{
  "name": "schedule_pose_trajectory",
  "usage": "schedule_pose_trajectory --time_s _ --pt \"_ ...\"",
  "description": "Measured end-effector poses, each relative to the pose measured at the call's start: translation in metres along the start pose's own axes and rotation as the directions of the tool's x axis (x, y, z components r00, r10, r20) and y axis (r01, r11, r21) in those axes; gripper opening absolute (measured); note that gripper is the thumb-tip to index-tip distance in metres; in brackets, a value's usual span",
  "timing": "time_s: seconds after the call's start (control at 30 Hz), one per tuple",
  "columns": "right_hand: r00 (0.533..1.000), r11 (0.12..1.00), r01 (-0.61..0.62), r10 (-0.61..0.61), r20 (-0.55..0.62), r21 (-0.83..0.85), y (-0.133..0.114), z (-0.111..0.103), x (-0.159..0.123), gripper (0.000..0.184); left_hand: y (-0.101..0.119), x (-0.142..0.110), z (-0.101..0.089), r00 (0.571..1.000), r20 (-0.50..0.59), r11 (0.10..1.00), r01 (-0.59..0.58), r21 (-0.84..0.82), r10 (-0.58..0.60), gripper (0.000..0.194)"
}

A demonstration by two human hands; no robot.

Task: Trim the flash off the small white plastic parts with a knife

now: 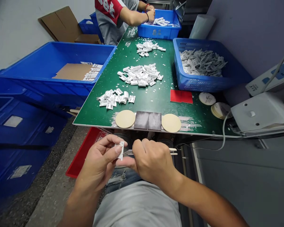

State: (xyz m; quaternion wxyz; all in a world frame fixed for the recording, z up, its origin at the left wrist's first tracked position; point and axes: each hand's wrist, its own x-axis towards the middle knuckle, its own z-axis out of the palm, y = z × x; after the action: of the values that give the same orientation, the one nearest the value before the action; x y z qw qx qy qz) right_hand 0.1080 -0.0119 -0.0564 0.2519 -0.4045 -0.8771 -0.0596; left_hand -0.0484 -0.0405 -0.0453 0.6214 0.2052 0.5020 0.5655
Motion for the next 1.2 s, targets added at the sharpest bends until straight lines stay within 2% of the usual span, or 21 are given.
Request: schedule_pose_trajectory --time_s 0.57,0.63,0.7,0.77,0.8,0.83,0.9,0.97,1.0,1.03,1.1,1.17,1.2 --pt "1.000 0.999 -0.008 0.009 -0.015 0.044 0.001 0.002 -0.005 0.059 -0.005 0.000 0.003 1.000 -0.014 1.000 -0.017 -0.005 0.017 0.020" --pt "1.000 0.996 -0.006 0.008 -0.015 0.093 0.002 0.003 -0.006 0.058 -0.006 0.001 0.003 1.000 -0.007 1.000 -0.025 -0.001 0.025 0.019" --pt "1.000 0.968 -0.003 0.000 0.014 0.249 0.003 0.004 -0.007 0.057 -0.007 0.002 0.003 0.999 -0.017 0.999 -0.049 0.022 0.050 0.018" --pt "0.994 0.861 -0.082 0.033 0.105 0.501 0.003 0.003 -0.007 0.054 -0.009 0.003 0.002 0.992 -0.041 0.990 -0.114 0.079 0.117 0.016" --pt "0.979 0.762 -0.173 0.065 0.193 0.624 0.003 0.002 -0.007 0.051 -0.010 0.003 0.002 0.985 -0.047 0.980 -0.161 0.113 0.167 0.014" --pt "0.950 0.637 -0.285 0.091 0.297 0.716 0.002 0.000 -0.007 0.046 -0.011 0.002 0.002 0.975 -0.036 0.967 -0.211 0.140 0.218 0.013" --pt "0.868 0.367 -0.485 0.091 0.488 0.794 0.001 -0.003 -0.005 0.037 -0.012 0.001 0.001 0.960 0.053 0.950 -0.280 0.137 0.275 0.014" --pt "0.817 0.148 -0.575 0.040 0.576 0.805 0.001 -0.006 -0.002 0.034 -0.012 0.000 0.000 0.958 0.171 0.968 -0.244 0.065 0.231 0.019" --pt "0.810 0.082 -0.585 0.018 0.586 0.807 0.001 -0.008 -0.002 0.035 -0.012 0.000 -0.001 0.958 0.222 0.982 -0.188 0.016 0.180 0.022" --pt "0.807 0.052 -0.590 0.001 0.591 0.806 0.001 -0.009 -0.001 0.036 -0.012 0.001 -0.001 0.959 0.257 0.992 -0.119 -0.034 0.124 0.025" --pt "0.805 0.087 -0.589 -0.014 0.593 0.803 0.002 -0.012 -0.001 0.035 -0.011 0.001 -0.001 0.963 0.267 0.992 -0.007 -0.127 0.042 0.021" --pt "0.835 0.236 -0.537 0.010 0.550 0.810 0.004 -0.015 -0.002 0.031 -0.010 0.003 -0.001 0.967 0.253 0.978 0.029 -0.205 0.024 0.014" --pt "0.869 0.339 -0.475 0.033 0.494 0.812 0.005 -0.015 -0.003 0.030 -0.010 0.003 -0.001 0.968 0.249 0.973 0.033 -0.230 0.027 0.012"
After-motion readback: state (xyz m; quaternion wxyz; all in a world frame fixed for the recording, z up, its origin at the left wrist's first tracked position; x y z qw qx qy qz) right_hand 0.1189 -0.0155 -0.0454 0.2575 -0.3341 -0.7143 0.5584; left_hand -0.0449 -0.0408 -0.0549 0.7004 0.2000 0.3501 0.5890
